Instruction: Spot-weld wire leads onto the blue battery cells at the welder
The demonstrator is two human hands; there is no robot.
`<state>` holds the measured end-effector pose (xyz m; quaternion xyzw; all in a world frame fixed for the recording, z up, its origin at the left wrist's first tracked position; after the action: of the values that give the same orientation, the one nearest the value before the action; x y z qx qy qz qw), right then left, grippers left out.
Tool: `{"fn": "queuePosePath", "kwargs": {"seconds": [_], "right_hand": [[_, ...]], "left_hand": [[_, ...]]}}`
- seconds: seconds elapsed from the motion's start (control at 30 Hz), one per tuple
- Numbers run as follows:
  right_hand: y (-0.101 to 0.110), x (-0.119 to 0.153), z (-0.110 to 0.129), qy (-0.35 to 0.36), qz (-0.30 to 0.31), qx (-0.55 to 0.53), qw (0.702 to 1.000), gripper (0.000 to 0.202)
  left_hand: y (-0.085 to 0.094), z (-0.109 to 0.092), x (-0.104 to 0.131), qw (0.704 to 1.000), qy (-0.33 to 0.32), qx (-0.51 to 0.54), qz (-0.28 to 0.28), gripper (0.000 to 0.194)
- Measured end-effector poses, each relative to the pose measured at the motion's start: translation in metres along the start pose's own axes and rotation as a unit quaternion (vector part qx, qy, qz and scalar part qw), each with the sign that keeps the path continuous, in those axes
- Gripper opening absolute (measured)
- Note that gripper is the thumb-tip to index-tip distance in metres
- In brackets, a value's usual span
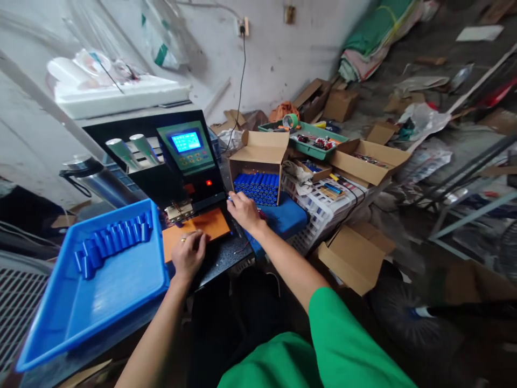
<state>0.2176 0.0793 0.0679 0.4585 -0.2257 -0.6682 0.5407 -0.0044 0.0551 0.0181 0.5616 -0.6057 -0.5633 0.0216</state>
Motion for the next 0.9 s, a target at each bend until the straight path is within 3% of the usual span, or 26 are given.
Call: {"fn": "queuePosePath", "kwargs": {"seconds": [0.13, 0.23, 0.4, 0.53, 0.63, 0.77, 0.9], "right_hand": [[0.016, -0.033, -0.031, -0.034, 0.038, 0.135, 0.990, 0.044], [0.015, -0.054, -0.048, -0.071, 0.081, 0.196, 0.975, 0.045], [0.005, -0.071, -0.060, -0.116, 0.146, 0.233, 0.954, 0.043], [0.010, -0.076, -0.063, -0.161, 0.160, 0.227, 0.947, 0.040], [0.017, -0.072, -0.061, -0.163, 0.157, 0.222, 0.948, 0.039], [0.022, -0.050, -0.056, -0.106, 0.109, 0.185, 0.971, 0.033], [0.004, -0.016, -0.076, -0.119, 0.144, 0.105, 0.977, 0.027]], "left_hand": [[0.003, -0.002, 0.000, 1.000, -0.013, -0.013, -0.010, 0.011], [0.005, -0.004, 0.000, 0.999, -0.025, -0.027, -0.013, 0.011], [0.008, -0.010, 0.000, 0.996, -0.050, -0.066, -0.020, 0.010], [0.008, -0.013, -0.001, 0.996, -0.059, -0.070, -0.025, 0.011], [0.005, -0.013, -0.001, 0.997, -0.051, -0.061, -0.021, 0.012], [0.000, -0.009, -0.001, 0.998, -0.035, -0.049, -0.010, 0.014], [-0.005, -0.005, -0.001, 0.999, -0.020, -0.038, -0.009, 0.015]]}}
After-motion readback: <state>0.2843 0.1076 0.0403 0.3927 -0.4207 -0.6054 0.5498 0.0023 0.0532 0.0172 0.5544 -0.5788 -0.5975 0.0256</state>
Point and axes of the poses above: each hand's wrist, its own x-axis away from the middle knuckle, its own y-axis out of the back of the hand, z = x × y, the point moved 8 cm from there along -x, towards the middle knuckle, and after that the axes turned 12 degrees about z, right-handed, at the moved point
